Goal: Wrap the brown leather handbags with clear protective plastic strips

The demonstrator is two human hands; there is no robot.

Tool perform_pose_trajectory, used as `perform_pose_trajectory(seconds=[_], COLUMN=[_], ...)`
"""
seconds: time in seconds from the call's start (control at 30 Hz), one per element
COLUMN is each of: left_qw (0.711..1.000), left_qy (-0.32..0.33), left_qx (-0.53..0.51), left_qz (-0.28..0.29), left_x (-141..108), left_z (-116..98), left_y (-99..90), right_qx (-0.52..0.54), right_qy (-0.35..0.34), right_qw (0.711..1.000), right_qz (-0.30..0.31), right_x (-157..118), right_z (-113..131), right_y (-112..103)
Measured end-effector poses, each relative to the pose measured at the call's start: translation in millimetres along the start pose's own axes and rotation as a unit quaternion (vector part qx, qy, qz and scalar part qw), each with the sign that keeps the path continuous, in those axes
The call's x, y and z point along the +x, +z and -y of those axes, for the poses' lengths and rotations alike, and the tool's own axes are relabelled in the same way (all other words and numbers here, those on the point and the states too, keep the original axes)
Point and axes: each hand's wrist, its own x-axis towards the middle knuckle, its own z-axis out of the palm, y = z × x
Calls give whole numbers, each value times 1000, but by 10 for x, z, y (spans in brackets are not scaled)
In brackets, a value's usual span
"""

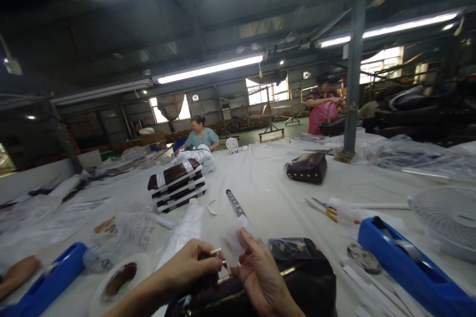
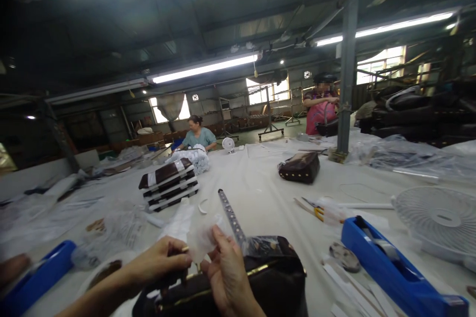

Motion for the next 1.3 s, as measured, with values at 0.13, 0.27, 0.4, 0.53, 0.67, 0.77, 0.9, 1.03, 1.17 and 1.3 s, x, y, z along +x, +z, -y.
perform_pose_trajectory(seconds=[0.13,0.27,0.4,0.53,0.67,0.77,0.9,1.03,1.17,1.3], left_qw=[998,996,995,993,993,993,991,989,985,982], left_qy=[17,42,56,73,78,79,75,87,96,109], left_qx=[-32,-35,-8,9,8,15,4,10,21,5], left_qz=[-52,-67,-83,-88,-83,-89,-111,-118,-138,-153], left_x=[-63,-133,-148,-142,-151,-157,-157,-155,-157,-172], left_z=[44,85,129,175,176,159,153,176,201,201], left_y=[-3,-6,30,47,49,59,70,61,52,53], right_qx=[-56,-109,-142,-159,-172,-180,-197,-212,-221,-230], right_qy=[-87,-121,-121,-119,-112,-105,-93,-81,-68,-66], right_qw=[994,984,980,978,976,976,975,974,973,971], right_qz=[-43,-69,-71,-69,-65,-61,-38,-15,-18,-14], right_x=[112,187,152,120,120,115,111,123,136,148], right_z=[71,78,18,-7,-16,-24,-22,-14,-5,-9], right_y=[-116,-163,-112,-64,-32,-9,0,8,43,66])
